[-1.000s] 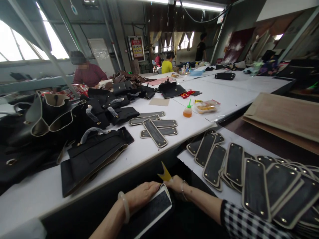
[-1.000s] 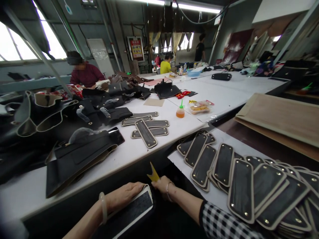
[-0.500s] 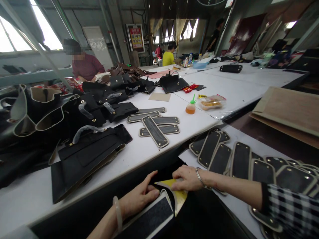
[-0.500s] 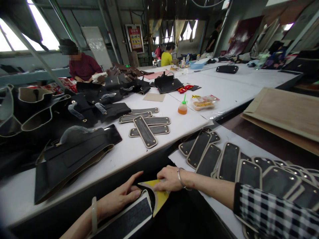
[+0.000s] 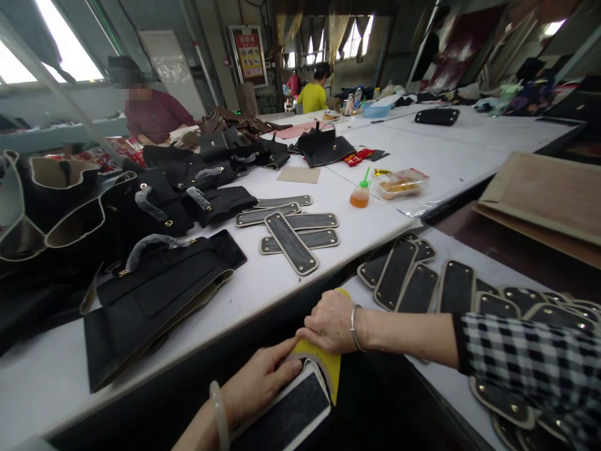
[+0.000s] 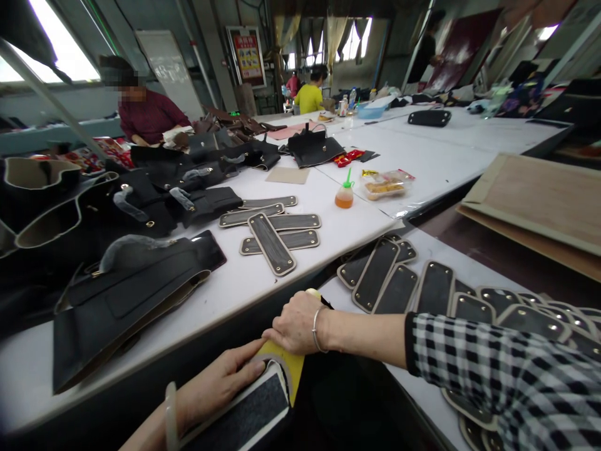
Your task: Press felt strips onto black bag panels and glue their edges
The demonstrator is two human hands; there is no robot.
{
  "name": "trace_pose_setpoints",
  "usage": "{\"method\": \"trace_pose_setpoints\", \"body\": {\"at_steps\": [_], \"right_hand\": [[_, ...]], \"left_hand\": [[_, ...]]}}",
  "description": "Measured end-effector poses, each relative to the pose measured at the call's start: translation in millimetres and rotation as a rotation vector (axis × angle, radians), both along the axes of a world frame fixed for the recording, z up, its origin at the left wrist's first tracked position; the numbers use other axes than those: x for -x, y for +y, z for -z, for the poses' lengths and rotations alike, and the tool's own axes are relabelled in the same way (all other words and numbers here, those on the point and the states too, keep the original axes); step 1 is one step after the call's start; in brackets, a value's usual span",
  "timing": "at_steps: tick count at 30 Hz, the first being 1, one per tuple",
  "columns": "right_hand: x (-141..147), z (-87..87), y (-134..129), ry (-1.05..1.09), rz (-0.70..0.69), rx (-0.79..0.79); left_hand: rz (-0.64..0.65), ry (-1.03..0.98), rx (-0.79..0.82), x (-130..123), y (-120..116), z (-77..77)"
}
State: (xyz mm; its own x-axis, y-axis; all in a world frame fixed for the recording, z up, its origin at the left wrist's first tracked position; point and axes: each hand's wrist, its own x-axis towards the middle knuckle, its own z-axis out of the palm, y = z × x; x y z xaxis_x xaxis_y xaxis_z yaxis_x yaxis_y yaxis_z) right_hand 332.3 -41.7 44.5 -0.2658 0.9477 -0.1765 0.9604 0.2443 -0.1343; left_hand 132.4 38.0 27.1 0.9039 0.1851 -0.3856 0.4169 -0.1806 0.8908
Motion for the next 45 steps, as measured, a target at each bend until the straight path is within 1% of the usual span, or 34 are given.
{"method": "trace_pose_setpoints", "body": {"at_steps": [4,8,14,22,28,32,37,39,41,43,45], "right_hand": [[2.3,0.0,-0.5,-0.024,-0.016,0.009],[5.2,1.0,-1.1,-0.044,-0.008,0.031],[9.8,-0.9,-1.9,-0.071,0.01,0.068],[15.9,-8.1,-5.5,-0.106,0.033,0.104],[21.7,-2.4,-11.3,-0.123,0.064,0.11],[28.4,0.9,-18.7,-0.121,0.108,0.105],[40.8,0.3,-29.3,-0.104,0.18,0.097],[46.9,-0.6,-34.4,-0.085,0.215,0.098],[51.4,-1.2,-40.4,-0.05,0.258,0.099],[51.3,-0.5,-46.3,0.014,0.301,0.11],[44.8,2.9,-50.1,0.117,0.364,0.123]], "left_hand": [[0.037,-0.002,-0.091,-1.0,-1.9,-7.7],[0.064,-0.008,-0.158,0.4,-3.1,-10.7],[0.051,-0.024,-0.191,0.8,-6.5,-8.3],[0.054,-0.053,-0.302,3.2,-10.4,-8.9],[0.109,-0.015,-0.437,2.1,-10.5,-10.0],[0.128,-0.052,-0.452,4.1,-9.7,-9.4],[0.085,-0.106,-0.418,6.5,-9.9,-8.4],[0.091,-0.097,-0.402,7.8,-9.7,-9.4],[0.068,-0.075,-0.385,13.5,-7.5,-12.1],[-0.017,-0.053,-0.369,27.8,-2.6,-16.4],[-0.175,-0.039,-0.348,53.1,4.2,-20.8]]}}
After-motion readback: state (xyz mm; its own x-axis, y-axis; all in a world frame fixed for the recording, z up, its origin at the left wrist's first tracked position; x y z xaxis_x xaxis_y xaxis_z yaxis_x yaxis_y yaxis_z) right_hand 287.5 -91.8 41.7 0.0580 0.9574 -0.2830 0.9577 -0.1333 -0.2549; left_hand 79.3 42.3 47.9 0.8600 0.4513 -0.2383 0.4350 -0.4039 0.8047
